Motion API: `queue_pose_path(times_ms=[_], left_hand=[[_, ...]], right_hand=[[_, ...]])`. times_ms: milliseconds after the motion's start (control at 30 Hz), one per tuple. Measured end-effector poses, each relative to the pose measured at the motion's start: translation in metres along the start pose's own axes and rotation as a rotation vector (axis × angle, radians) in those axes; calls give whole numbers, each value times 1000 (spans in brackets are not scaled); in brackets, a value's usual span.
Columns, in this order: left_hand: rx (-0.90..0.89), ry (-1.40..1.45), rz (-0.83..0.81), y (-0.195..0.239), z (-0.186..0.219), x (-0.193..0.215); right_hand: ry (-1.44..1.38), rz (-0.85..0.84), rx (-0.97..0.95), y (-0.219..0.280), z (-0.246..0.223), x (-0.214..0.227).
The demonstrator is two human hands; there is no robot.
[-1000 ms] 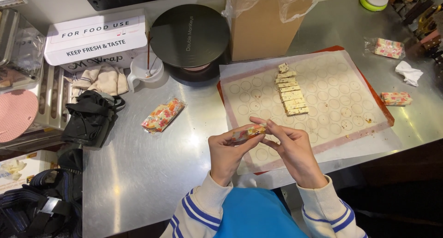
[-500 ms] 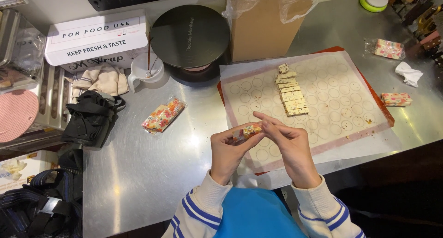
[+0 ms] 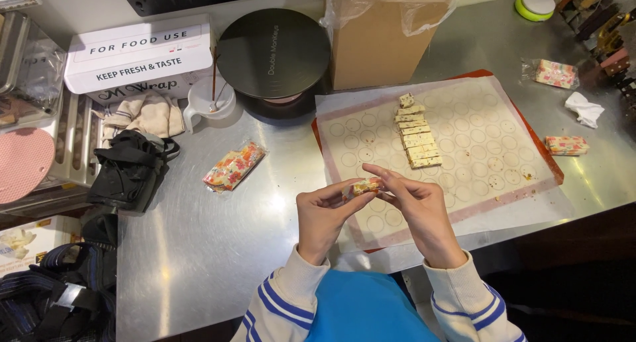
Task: Individually wrapping pieces of nougat in small plastic wrappers on a stainless steel workbench in a pastry shop.
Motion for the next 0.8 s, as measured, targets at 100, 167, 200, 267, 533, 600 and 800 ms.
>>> queue_pose_path(times_ms=[100,167,200,267,533,600,800], left_hand=[[-4,-19,3,1,3,0],[4,-19,-3,1,1,0],[11,-17,-9,0,1,0],[9,-21,-9,0,1,-1],[39,-19,-24,1,-2,-4],[64,-9,-22,1,-5,-4],[64,-16,-36,0,-8,-4]], right_hand=[[-1,-11,-3,0,2,0],[8,-13,-5,1,1,-1],[18,-16,-6,0,0,-1],[30,-26,-7,2,-4,-3],[67,-50,13,0,-6,-4],[83,-61,24,-2,-5,-4],[80,-75,20,0,-5,-6]])
Point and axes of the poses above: each hand's wrist, its own y-axis away from the middle knuckle, its own x-axis out of the back of the hand, z = x × y, the point moved 9 cm from there along -y, towards the middle knuckle, and after that the axes turned 8 degrees about z, right-handed, at the moved point
